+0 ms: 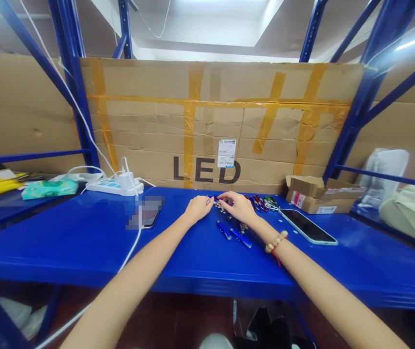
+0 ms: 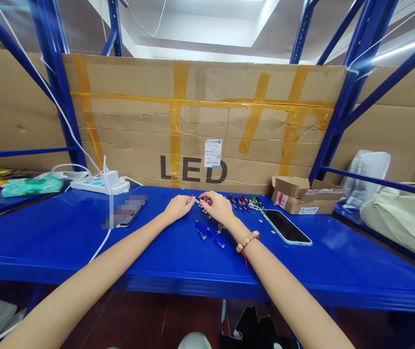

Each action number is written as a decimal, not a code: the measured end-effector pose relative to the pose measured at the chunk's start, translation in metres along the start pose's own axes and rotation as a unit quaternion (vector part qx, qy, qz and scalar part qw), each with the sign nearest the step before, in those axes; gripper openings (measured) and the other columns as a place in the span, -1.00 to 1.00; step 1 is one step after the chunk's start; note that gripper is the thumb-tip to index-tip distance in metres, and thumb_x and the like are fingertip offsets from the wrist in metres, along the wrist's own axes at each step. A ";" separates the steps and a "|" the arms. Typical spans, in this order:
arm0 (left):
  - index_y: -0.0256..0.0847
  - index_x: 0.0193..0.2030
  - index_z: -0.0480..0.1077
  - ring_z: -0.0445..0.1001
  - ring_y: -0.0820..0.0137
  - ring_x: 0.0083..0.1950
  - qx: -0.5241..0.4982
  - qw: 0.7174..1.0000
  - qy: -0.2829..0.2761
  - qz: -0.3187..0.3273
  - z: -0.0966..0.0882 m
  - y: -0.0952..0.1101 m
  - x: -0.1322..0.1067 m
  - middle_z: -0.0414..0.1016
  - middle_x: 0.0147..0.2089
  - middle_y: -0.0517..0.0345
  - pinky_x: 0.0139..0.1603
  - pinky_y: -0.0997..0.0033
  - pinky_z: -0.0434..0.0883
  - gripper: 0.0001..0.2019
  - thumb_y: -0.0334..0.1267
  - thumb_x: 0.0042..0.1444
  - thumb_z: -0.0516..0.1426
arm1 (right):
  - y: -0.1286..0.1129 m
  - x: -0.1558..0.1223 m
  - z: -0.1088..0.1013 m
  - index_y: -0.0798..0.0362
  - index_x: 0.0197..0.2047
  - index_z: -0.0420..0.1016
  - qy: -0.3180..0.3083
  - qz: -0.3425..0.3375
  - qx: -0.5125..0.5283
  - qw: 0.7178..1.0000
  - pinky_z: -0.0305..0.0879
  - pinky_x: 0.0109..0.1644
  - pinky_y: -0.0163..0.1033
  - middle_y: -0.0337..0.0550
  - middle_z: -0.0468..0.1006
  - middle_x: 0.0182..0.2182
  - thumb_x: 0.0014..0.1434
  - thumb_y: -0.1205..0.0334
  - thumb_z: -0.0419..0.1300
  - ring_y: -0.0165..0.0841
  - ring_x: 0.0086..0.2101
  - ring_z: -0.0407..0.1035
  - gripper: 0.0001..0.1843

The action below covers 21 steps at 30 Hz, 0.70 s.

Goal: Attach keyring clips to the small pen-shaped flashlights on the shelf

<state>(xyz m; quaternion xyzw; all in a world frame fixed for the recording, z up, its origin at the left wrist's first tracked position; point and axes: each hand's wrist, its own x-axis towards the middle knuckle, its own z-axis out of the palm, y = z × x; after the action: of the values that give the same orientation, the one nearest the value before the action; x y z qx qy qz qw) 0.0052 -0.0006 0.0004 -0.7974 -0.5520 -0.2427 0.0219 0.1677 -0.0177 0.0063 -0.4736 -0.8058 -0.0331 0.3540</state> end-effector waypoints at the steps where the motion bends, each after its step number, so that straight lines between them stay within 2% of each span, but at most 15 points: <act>1: -0.22 -0.43 0.42 0.46 0.32 -0.26 0.001 1.000 0.004 -0.013 0.001 0.000 0.001 0.51 -0.34 0.01 -0.33 0.45 0.27 -0.51 -0.07 0.19 -0.24 | 0.003 0.000 -0.001 -0.04 -0.22 0.48 -0.012 0.014 -0.021 1.000 0.22 -0.36 -0.32 -0.23 0.49 -0.36 0.08 0.14 0.09 -0.42 -0.40 0.35 -0.78; 4: -0.22 -0.42 0.42 0.46 0.29 -0.21 0.010 0.999 0.009 -0.042 0.003 -0.001 0.002 0.51 -0.29 -0.01 -0.30 0.41 0.28 -0.48 -0.03 0.19 -0.26 | 0.011 -0.002 0.001 -0.04 -0.17 0.49 -0.067 0.021 -0.067 0.995 0.25 -0.29 -0.27 -0.14 0.47 -0.27 0.01 0.04 0.15 -0.33 -0.30 0.36 -0.69; 6: -0.22 -0.42 0.43 0.46 0.29 -0.20 0.019 0.999 0.006 -0.047 0.002 -0.001 0.003 0.52 -0.28 -0.01 -0.28 0.41 0.28 -0.46 -0.02 0.20 -0.28 | 0.015 -0.003 0.005 -0.01 -0.12 0.48 -0.096 0.001 -0.078 0.992 0.25 -0.18 -0.22 -0.07 0.45 -0.23 0.02 0.03 0.15 -0.27 -0.22 0.34 -0.63; 8: -0.22 -0.42 0.42 0.46 0.30 -0.21 0.025 0.999 0.005 -0.040 0.001 0.000 0.002 0.52 -0.31 0.00 -0.29 0.42 0.28 -0.46 -0.02 0.20 -0.28 | 0.017 -0.002 0.009 0.00 -0.14 0.50 -0.108 -0.022 -0.077 0.991 0.22 -0.10 -0.18 -0.04 0.43 -0.21 0.05 0.06 0.14 -0.26 -0.18 0.32 -0.67; 13: -0.22 -0.38 0.37 0.47 0.32 -0.26 0.043 0.997 0.040 0.041 -0.002 0.003 -0.002 0.51 -0.35 0.03 -0.33 0.46 0.26 -0.54 -0.08 0.22 -0.25 | 0.018 0.000 0.013 0.01 -0.23 0.53 -0.099 -0.025 -0.058 0.993 0.21 -0.05 -0.20 -0.06 0.40 -0.19 0.05 0.14 0.15 -0.30 -0.17 0.31 -0.77; 17: -0.22 -0.34 0.32 0.48 0.34 -0.26 0.054 0.990 0.042 0.120 -0.002 0.007 -0.004 0.50 -0.32 0.06 -0.35 0.49 0.26 -0.65 -0.11 0.21 -0.19 | 0.017 0.000 0.012 0.02 -0.28 0.54 -0.115 -0.024 -0.051 0.992 0.21 -0.06 -0.21 -0.07 0.41 -0.18 0.05 0.17 0.15 -0.31 -0.17 0.31 -0.80; 21: -0.22 -0.25 0.29 0.48 0.34 -0.25 0.077 0.985 0.036 0.152 -0.001 0.008 -0.005 0.50 -0.31 0.05 -0.36 0.50 0.28 -0.67 -0.09 0.21 -0.18 | 0.015 0.001 0.010 0.02 -0.36 0.55 -0.112 -0.032 -0.047 0.992 0.22 -0.08 -0.25 -0.10 0.44 -0.20 0.03 0.17 0.18 -0.33 -0.20 0.32 -0.85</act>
<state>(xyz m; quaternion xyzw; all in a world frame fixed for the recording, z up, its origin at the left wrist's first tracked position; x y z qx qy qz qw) 0.0104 -0.0081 0.0015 -0.8590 -0.4400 -0.2215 0.1398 0.1741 -0.0048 -0.0049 -0.4645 -0.8525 -0.0294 0.2379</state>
